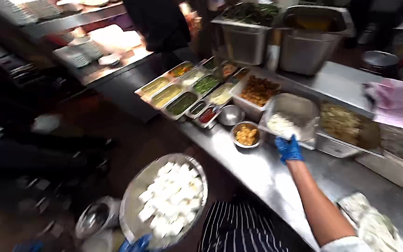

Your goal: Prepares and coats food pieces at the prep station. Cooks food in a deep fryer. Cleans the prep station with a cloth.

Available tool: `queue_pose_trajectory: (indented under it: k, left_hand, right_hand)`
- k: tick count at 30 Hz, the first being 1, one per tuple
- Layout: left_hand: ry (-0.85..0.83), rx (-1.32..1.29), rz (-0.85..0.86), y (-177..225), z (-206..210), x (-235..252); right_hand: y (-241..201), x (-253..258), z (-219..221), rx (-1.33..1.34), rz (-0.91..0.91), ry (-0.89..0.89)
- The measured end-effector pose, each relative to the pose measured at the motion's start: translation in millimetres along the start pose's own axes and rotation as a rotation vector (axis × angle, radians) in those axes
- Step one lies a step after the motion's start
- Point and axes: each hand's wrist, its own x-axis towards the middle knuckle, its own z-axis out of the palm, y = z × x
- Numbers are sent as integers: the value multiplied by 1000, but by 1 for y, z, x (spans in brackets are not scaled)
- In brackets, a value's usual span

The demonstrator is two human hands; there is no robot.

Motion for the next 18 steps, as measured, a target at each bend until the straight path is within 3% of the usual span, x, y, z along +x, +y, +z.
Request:
queue_pose_trajectory:
  k: [2, 4, 6, 8, 12, 18]
  left_hand:
    - [126, -36, -19, -6, -11, -21]
    - [181, -90, -22, -11, -21, -28]
    - [151, -144, -69, -15, -32, -40]
    - [108, -212, -86, -20, -50, -55]
    - [127, -202, -42, -42, -116, -80]
    - [366, -202, -47, -84, -252, -140]
  right_hand:
    - [28, -18, 15, -292, 3, -211]
    - [64, -70, 26, -609, 97, -614]
    - [104, -136, 23, -789, 332, -1117]
    - [142, -204, 16, -823, 581, -1355]
    - [208, -295, 4, -991, 757, -1112]
    - [313, -408, -16, -1256, 907, -1149]
